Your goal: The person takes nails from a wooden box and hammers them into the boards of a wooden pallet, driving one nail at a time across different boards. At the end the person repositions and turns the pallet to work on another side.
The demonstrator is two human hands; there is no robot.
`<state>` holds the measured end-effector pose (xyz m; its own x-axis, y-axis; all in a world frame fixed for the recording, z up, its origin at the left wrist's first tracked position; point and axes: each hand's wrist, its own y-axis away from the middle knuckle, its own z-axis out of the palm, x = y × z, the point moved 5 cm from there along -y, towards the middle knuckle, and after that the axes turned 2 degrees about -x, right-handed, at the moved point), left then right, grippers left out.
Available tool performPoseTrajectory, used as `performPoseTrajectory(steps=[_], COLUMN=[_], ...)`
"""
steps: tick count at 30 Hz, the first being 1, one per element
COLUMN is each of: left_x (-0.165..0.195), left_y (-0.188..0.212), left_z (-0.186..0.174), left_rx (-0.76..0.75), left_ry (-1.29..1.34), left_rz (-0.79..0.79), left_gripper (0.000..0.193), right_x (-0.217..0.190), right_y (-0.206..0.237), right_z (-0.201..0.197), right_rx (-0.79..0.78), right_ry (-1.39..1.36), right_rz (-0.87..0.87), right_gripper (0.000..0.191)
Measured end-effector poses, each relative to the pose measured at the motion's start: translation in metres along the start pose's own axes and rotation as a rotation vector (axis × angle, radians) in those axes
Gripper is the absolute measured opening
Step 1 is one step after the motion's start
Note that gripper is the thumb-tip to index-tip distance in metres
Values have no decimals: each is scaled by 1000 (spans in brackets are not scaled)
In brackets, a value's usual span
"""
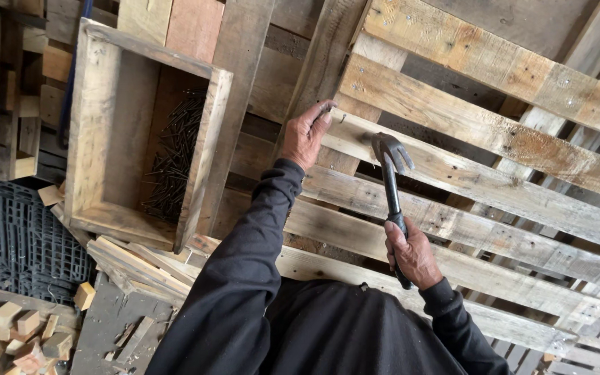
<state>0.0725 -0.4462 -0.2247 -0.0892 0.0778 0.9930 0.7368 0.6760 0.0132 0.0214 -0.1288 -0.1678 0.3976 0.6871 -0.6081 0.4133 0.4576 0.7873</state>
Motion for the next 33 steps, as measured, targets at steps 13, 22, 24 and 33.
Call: performPoseTrajectory(steps=[13, 22, 24, 33], left_x=[20, 62, 58, 34], left_y=[6, 60, 66, 85], left_z=[1, 18, 20, 14], left_rx=[39, 299, 306, 373], left_ry=[113, -562, -596, -403], left_rz=[67, -66, -60, 32], left_gripper=[34, 25, 25, 20], right_x=[18, -2, -4, 21], right_y=[-1, 28, 29, 33], right_z=[9, -3, -3, -1], right_rx=[3, 56, 71, 106], right_ry=[2, 249, 248, 268], right_rz=[32, -74, -120, -115], right_gripper=[41, 46, 47, 47])
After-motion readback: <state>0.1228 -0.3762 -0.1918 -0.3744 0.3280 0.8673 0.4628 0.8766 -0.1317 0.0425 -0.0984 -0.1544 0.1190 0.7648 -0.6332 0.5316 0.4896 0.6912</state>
